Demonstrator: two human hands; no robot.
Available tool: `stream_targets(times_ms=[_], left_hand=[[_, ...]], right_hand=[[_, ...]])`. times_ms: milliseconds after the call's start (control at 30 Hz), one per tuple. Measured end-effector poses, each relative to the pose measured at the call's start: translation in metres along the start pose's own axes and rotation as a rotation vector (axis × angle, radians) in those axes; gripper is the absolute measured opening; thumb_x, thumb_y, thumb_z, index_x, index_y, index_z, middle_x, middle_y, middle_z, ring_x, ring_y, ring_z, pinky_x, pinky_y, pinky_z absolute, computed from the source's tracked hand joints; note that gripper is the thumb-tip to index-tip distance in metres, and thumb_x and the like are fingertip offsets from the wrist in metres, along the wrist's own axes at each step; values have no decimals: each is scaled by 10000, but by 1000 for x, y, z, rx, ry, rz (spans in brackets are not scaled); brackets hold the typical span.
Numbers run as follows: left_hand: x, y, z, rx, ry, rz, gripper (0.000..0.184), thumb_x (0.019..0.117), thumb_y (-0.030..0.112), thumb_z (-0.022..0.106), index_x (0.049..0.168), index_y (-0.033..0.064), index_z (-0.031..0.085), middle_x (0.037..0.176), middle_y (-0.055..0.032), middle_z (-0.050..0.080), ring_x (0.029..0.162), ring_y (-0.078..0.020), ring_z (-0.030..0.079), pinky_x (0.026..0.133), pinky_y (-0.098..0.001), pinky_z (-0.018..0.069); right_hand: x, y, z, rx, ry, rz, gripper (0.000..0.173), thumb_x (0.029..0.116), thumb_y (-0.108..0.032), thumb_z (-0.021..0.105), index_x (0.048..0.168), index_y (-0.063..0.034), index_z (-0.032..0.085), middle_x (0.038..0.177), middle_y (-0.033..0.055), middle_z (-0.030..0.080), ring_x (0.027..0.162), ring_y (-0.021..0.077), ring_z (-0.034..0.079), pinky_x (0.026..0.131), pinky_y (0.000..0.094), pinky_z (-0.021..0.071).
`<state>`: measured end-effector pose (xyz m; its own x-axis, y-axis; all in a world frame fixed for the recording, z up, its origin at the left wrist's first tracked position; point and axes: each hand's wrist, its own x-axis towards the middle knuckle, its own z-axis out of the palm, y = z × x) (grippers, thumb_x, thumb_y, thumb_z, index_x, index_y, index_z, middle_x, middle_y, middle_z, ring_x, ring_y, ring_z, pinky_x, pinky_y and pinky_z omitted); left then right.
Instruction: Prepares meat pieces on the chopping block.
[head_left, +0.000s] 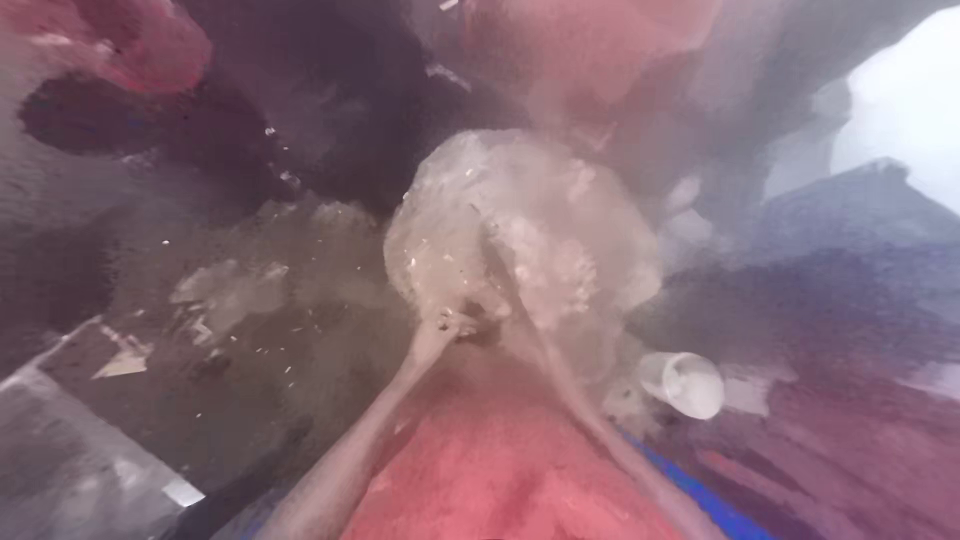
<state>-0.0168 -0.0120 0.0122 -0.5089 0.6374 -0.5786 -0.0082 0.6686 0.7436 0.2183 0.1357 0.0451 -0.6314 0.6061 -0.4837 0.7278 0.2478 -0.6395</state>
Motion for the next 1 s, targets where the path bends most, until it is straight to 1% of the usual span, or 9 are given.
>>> stream_targets(times_ms=[100,233,367,533,667,767,867,933,1000], left_hand=[[-6,-4,-6,-51,3,-39,407,974,211,673,1321,36,552,981,-113,689,761,-174,688,725,-374,601],[-11,-8,-1,-109,-64,-32,348,990,196,643,1281,22,563,888,-89,677,671,-151,672,640,-333,598],[-17,-6,6,-212,-140,-33,332,1004,133,598,1294,-20,539,861,-81,679,632,-135,663,590,-295,588],[-19,-11,12,-172,-146,-70,331,1002,172,618,1290,19,559,889,-85,688,655,-149,668,618,-323,593],[-21,-24,13,-147,-124,-56,338,993,174,627,1285,26,541,909,-87,679,671,-152,672,631,-328,598],[-22,-18,17,-95,-90,-111,401,968,131,638,1337,14,531,964,-101,684,695,-152,680,653,-336,605],[-25,-12,17,-2,-75,-105,388,966,170,660,1314,27,562,1028,-105,696,830,-163,699,773,-373,605],[-28,-7,14,-8,-50,-21,346,960,170,676,1259,28,579,977,-87,674,809,-139,675,750,-343,591],[-33,-3,11,-98,-14,63,333,948,167,691,1223,19,576,917,-47,653,763,-92,648,719,-283,571]], right_hand=[[5,18,-4,-5,-69,60,501,1092,-349,462,1461,-11,491,1241,225,665,1107,321,676,1009,498,520],[-6,-10,-18,-10,-123,13,552,1076,-434,457,1454,-35,504,1210,179,674,1074,271,676,981,470,539],[-22,-37,-12,7,-150,-40,487,1066,-364,498,1375,6,564,1108,186,699,983,270,692,925,460,556],[-8,6,5,-30,-229,88,556,1094,-441,413,1469,-39,500,1265,197,665,1142,292,669,1035,493,508],[-17,-12,0,-17,-153,14,547,1072,-439,455,1416,-22,534,1146,186,693,1028,297,691,950,509,546],[-21,-35,-9,-37,-275,10,542,1070,-445,461,1377,-9,558,1117,195,689,1007,302,684,937,502,540],[-16,-19,6,-30,-428,35,523,1104,-385,423,1405,31,527,1240,250,652,1143,342,653,1037,497,488],[-13,0,13,-53,-393,30,501,1106,-356,412,1443,-1,523,1333,234,630,1237,335,624,1101,492,457],[-17,3,10,-34,-308,74,526,1105,-385,412,1457,-7,508,1332,238,628,1241,349,619,1099,514,453]])
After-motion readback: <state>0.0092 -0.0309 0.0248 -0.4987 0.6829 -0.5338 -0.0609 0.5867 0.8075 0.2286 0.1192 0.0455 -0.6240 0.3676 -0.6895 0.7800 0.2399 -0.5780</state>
